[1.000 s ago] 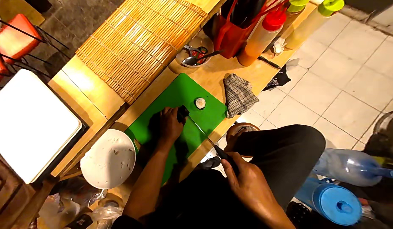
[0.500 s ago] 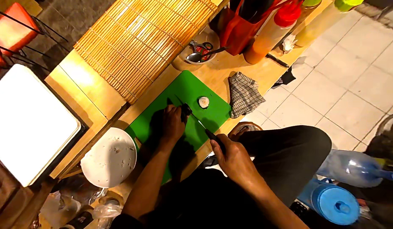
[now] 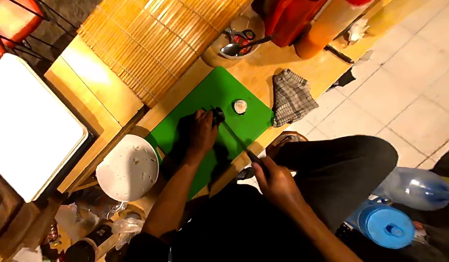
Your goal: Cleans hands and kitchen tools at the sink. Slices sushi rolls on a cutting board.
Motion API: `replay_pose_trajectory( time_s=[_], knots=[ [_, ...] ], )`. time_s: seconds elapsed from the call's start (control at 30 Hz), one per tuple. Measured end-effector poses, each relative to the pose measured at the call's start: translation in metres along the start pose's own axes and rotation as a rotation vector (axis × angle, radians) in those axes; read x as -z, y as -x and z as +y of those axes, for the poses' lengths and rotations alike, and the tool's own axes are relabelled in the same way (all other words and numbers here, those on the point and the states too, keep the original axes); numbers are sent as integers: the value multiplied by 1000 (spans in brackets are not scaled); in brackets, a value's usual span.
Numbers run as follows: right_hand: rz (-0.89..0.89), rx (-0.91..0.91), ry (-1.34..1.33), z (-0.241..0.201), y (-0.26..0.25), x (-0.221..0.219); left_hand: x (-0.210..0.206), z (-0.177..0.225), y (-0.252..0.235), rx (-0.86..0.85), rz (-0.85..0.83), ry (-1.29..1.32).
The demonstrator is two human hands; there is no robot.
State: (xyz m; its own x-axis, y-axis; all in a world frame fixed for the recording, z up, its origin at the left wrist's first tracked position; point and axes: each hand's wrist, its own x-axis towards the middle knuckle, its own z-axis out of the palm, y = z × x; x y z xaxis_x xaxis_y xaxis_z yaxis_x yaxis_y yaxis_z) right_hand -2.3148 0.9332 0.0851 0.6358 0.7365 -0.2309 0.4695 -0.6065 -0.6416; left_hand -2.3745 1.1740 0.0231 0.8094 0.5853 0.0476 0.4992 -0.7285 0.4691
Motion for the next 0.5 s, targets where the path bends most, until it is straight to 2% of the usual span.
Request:
replay_pose_trajectory(
  time_s=[0.1,0.23,0.37,0.5],
  knots=[
    [-127,-88,-31,-6,-39,-16,-3,2,-1,-12,4,-22],
    [-24,-38,60,10,-13,-16,0,2,-4,20,-4,-31],
    [-254,-186,112,-9,-38,-15,-2,3,-3,33,-36,-15],
    [-261,-159,120,-3,-47,-20,-2,0,-3,41,15,-29]
  ],
)
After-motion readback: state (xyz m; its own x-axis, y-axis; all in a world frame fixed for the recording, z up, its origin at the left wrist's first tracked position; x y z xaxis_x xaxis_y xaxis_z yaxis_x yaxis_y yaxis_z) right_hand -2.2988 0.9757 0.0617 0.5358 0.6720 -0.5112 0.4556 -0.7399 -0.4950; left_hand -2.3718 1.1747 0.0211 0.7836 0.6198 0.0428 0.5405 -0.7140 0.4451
